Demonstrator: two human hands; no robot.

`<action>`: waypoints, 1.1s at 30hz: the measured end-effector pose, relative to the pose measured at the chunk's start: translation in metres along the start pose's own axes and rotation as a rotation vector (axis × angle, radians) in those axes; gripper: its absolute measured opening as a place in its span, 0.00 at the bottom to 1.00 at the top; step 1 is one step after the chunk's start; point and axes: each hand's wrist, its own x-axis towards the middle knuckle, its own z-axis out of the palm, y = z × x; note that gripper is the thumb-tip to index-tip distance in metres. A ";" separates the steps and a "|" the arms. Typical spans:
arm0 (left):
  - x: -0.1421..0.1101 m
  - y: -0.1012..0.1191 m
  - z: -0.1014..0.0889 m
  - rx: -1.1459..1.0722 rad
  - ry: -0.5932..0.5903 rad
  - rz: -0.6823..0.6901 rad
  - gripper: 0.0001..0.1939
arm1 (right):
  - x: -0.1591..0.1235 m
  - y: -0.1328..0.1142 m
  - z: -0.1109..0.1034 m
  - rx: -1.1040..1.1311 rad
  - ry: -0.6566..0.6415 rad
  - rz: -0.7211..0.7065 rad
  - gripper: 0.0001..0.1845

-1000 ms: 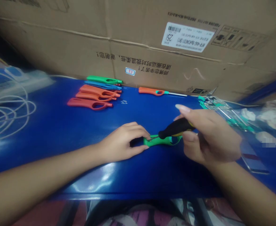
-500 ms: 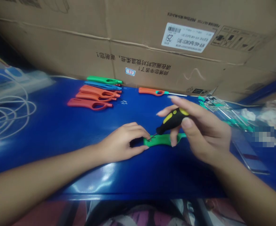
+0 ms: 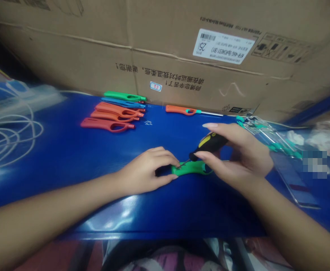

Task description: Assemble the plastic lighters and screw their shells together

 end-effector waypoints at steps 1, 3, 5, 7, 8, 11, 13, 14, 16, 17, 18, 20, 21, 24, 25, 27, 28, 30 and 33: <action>0.000 0.000 0.000 0.000 -0.003 -0.001 0.10 | 0.001 0.001 -0.001 -0.014 0.003 -0.003 0.26; 0.000 0.000 0.000 -0.002 -0.009 -0.002 0.10 | 0.002 0.000 -0.003 0.086 -0.047 0.089 0.23; 0.000 0.001 -0.001 -0.003 -0.010 0.000 0.10 | 0.002 -0.001 -0.003 0.257 -0.121 0.222 0.24; 0.000 0.001 -0.001 -0.002 -0.004 0.004 0.09 | 0.002 -0.002 -0.001 0.332 -0.134 0.258 0.23; 0.000 0.001 -0.001 -0.001 -0.002 0.005 0.09 | 0.002 -0.002 0.000 0.316 -0.099 0.231 0.22; 0.001 0.001 -0.001 -0.002 0.001 0.008 0.09 | 0.002 0.000 0.002 0.135 0.061 0.074 0.21; 0.001 0.001 -0.001 -0.003 -0.002 0.004 0.10 | 0.001 0.000 0.000 0.083 0.063 0.049 0.23; 0.001 0.001 -0.001 -0.004 -0.003 0.003 0.10 | 0.001 -0.001 -0.001 0.113 0.016 0.094 0.23; 0.001 0.002 -0.001 -0.003 -0.002 0.000 0.10 | 0.002 -0.003 -0.005 0.240 -0.121 0.225 0.23; 0.001 0.002 -0.001 -0.001 0.002 -0.001 0.09 | 0.003 -0.004 -0.006 0.298 -0.172 0.269 0.23; 0.001 0.002 -0.001 -0.001 0.005 -0.001 0.09 | 0.003 -0.005 -0.007 0.326 -0.188 0.278 0.23; 0.000 0.002 -0.001 -0.003 0.010 0.002 0.09 | 0.005 -0.005 -0.007 0.264 -0.123 0.206 0.21; 0.000 0.001 0.000 -0.005 0.012 0.006 0.09 | 0.006 -0.005 -0.008 0.182 -0.069 0.148 0.20; 0.000 0.000 0.000 -0.007 0.011 0.012 0.09 | 0.007 -0.006 -0.008 -0.067 0.001 -0.005 0.21; 0.000 0.000 0.000 -0.005 0.009 0.011 0.09 | 0.006 -0.007 -0.008 -0.080 -0.016 -0.002 0.22; 0.000 0.001 0.000 -0.003 0.001 0.005 0.10 | 0.005 -0.009 -0.008 0.023 -0.086 0.091 0.24; 0.000 0.001 -0.001 -0.002 0.002 0.004 0.09 | 0.004 -0.010 -0.007 0.104 -0.124 0.157 0.25; 0.001 0.001 -0.001 0.001 0.010 0.004 0.09 | 0.004 -0.011 -0.006 0.220 -0.161 0.225 0.25; 0.001 0.001 0.000 0.003 0.019 0.003 0.09 | 0.006 -0.010 -0.006 0.124 -0.093 0.124 0.22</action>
